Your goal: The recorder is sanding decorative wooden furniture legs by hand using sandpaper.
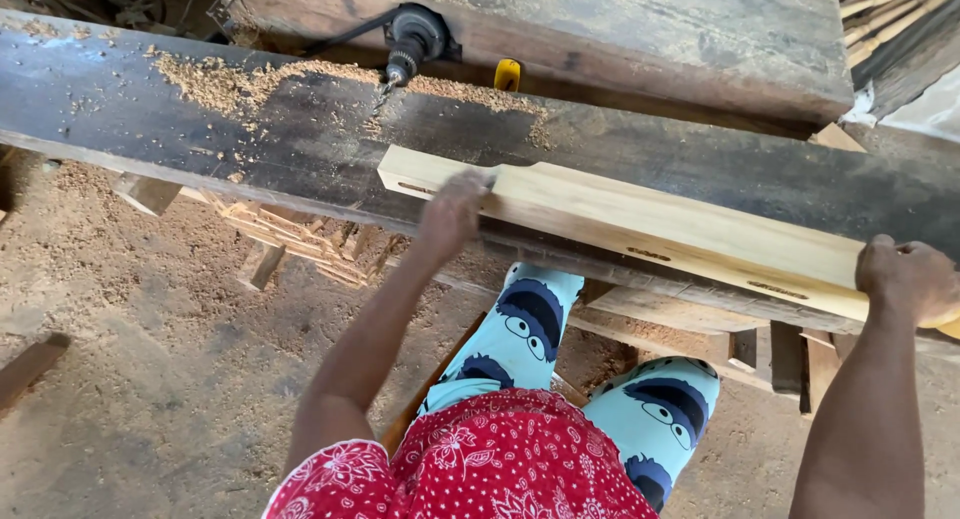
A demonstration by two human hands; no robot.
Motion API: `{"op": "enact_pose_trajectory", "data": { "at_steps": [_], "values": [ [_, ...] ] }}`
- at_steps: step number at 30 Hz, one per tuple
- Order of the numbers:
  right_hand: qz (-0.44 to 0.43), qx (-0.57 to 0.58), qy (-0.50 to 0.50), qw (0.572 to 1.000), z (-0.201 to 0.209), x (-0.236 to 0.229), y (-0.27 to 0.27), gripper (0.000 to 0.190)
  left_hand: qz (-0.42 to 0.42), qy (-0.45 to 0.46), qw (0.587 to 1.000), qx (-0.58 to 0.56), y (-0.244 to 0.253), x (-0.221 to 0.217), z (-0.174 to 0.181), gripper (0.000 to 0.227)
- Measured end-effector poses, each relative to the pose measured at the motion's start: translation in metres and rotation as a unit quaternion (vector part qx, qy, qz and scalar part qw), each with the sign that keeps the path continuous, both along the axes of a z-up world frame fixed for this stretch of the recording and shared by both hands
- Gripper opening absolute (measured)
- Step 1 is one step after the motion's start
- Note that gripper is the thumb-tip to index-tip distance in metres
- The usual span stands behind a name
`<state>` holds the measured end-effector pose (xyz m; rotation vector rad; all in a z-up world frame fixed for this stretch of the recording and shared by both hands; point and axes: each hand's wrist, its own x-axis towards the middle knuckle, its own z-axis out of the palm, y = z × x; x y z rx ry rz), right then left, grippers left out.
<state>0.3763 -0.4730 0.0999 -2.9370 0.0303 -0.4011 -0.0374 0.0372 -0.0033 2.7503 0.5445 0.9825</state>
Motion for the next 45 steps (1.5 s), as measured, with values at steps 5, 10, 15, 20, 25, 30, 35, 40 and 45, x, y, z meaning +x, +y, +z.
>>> {"op": "enact_pose_trajectory", "data": {
  "at_steps": [5,10,15,20,25,30,35,40,45],
  "values": [
    [-0.001,-0.018,-0.013,1.000,-0.014,0.023,-0.005,0.040,0.047,0.101,0.993,0.029,0.066,-0.051,0.024,0.039],
    [-0.013,-0.047,-0.021,0.999,-0.020,0.029,-0.009,0.042,0.220,0.031,0.946,0.236,0.085,-0.042,0.002,0.039],
    [-0.025,-0.061,-0.036,0.997,-0.016,0.029,-0.007,0.042,0.090,0.122,0.988,0.026,0.018,0.039,0.008,0.029],
    [-0.037,-0.065,-0.020,0.997,-0.015,0.029,-0.006,0.044,0.006,-0.044,0.991,-0.127,0.009,0.040,0.026,0.031],
    [-0.020,-0.039,-0.030,0.999,-0.014,0.021,-0.007,0.040,0.058,0.131,0.989,0.044,0.094,-0.011,-0.004,0.035],
    [-0.018,-0.025,-0.053,0.998,-0.029,0.031,-0.011,0.036,0.124,0.076,0.988,0.055,0.124,-0.025,-0.029,0.051],
    [-0.030,0.001,-0.077,0.997,-0.019,0.030,-0.009,0.028,0.177,0.051,0.981,-0.053,0.088,-0.024,-0.001,0.048],
    [-0.011,0.033,-0.101,0.994,-0.010,0.007,-0.006,0.018,0.186,-0.044,0.976,-0.100,0.096,-0.026,-0.023,0.039],
    [0.054,0.069,-0.207,0.974,-0.041,0.014,-0.037,0.011,0.238,-0.164,0.939,-0.185,0.055,-0.022,0.022,0.042]
  ]
}}
